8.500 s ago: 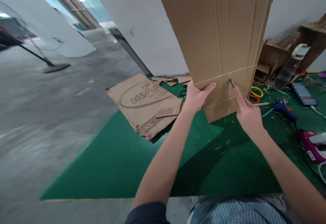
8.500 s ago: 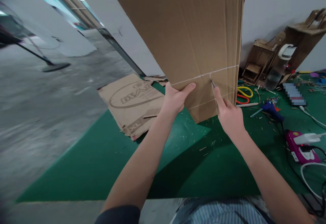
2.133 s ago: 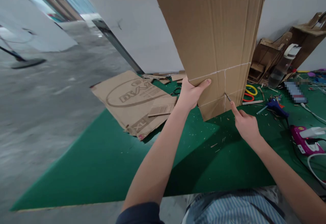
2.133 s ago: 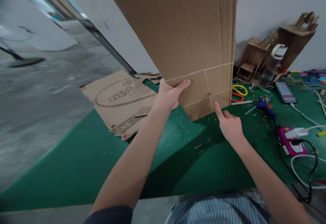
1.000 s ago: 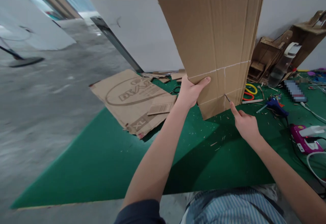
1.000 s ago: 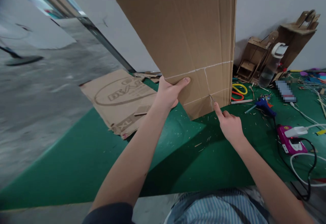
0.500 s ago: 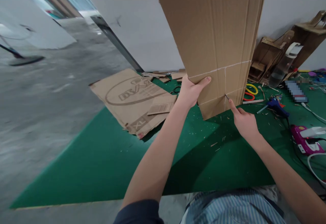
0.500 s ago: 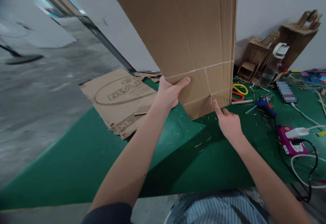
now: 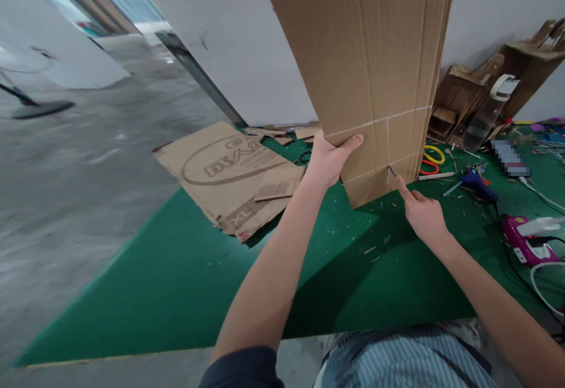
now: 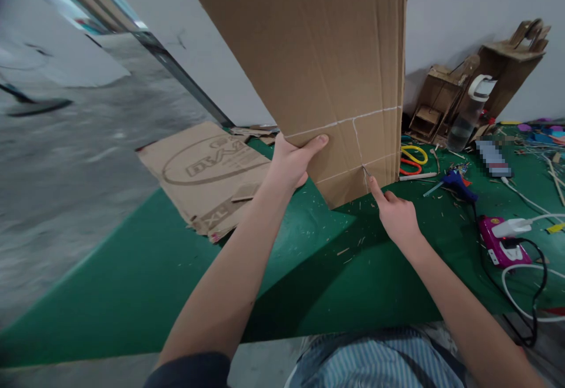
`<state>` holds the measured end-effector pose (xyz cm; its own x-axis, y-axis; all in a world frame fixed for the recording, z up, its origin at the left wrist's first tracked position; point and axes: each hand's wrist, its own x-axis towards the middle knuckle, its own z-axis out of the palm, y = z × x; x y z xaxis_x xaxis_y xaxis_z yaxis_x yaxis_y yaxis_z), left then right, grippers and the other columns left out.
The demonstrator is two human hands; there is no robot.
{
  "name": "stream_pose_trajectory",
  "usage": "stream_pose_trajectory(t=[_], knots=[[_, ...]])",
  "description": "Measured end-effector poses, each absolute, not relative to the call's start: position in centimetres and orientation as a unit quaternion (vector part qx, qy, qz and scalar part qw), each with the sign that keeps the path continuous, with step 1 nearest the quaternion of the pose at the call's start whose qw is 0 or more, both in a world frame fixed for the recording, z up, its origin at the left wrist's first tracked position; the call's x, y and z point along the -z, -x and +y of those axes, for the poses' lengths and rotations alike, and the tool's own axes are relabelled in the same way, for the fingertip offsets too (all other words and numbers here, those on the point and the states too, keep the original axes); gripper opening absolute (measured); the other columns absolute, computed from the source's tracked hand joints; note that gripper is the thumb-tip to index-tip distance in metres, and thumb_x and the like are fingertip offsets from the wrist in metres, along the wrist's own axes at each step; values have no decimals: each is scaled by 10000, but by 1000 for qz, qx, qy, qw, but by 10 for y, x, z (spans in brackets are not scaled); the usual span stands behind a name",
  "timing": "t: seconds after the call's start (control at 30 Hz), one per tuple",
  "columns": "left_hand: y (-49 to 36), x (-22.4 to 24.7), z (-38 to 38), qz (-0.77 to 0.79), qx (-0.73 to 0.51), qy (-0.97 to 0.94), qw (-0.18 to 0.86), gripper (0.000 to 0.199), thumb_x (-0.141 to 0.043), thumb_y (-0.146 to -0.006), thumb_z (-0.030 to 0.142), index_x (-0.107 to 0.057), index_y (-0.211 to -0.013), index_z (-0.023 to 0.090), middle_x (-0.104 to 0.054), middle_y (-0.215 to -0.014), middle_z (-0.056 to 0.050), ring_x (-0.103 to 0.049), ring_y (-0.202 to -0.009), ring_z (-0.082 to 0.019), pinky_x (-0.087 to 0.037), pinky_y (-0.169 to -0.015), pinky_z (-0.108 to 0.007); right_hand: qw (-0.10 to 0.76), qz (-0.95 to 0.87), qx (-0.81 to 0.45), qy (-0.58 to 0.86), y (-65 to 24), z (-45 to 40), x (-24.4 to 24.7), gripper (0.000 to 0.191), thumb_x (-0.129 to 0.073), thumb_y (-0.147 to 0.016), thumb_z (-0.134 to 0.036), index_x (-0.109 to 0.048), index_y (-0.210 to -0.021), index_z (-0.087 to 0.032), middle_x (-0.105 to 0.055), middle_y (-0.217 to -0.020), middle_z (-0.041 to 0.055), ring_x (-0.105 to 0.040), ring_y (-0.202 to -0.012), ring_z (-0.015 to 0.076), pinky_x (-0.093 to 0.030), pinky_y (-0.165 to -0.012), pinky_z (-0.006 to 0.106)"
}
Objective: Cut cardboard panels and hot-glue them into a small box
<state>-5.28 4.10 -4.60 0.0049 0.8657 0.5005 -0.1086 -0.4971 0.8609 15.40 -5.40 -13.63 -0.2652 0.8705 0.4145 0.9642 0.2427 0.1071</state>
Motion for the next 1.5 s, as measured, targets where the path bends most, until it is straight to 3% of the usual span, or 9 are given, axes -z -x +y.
stream_pose_trajectory(t=[0.43, 0.7, 1.1, 1.5], knots=[[53, 46, 40, 324, -625, -598, 382, 424, -794, -679, 459, -669, -990, 198, -722, -1055, -90, -662, -1039, -280, -541, -924, -453, 135, -781, 163, 587, -161, -57, 147, 642, -384, -838, -55, -428, -1464, -192, -563, -663, -3, -341, -453, 83, -191, -454, 235], [51, 46, 42, 320, -632, -594, 381, 451, -799, -671, 480, -667, -1004, 207, -718, -1077, -93, -668, -1037, -281, -539, -931, -463, 123, -775, 147, 602, -155, -54, 142, 708, -380, -848, -70, -269, -1534, -202, -585, -687, -1, -376, -448, 89, -214, -457, 239], [52, 48, 42, 318, -633, -594, 380, 447, -801, -675, 466, -676, -1021, 211, -718, -1090, -88, -661, -1064, -283, -526, -960, -468, 98, -776, 121, 612, -149, -50, 129, 753, -387, -846, -83, -183, -1554, -239, -615, -721, 4, -445, -472, 97, -274, -484, 234], [53, 47, 44, 325, -627, -601, 373, 442, -797, -676, 474, -668, -1002, 205, -709, -1084, -99, -644, -1090, -298, -522, -960, -473, 70, -772, 131, 618, -150, -57, 138, 708, -359, -904, -98, -130, -1562, -220, -619, -730, 7, -455, -452, 92, -227, -456, 252]])
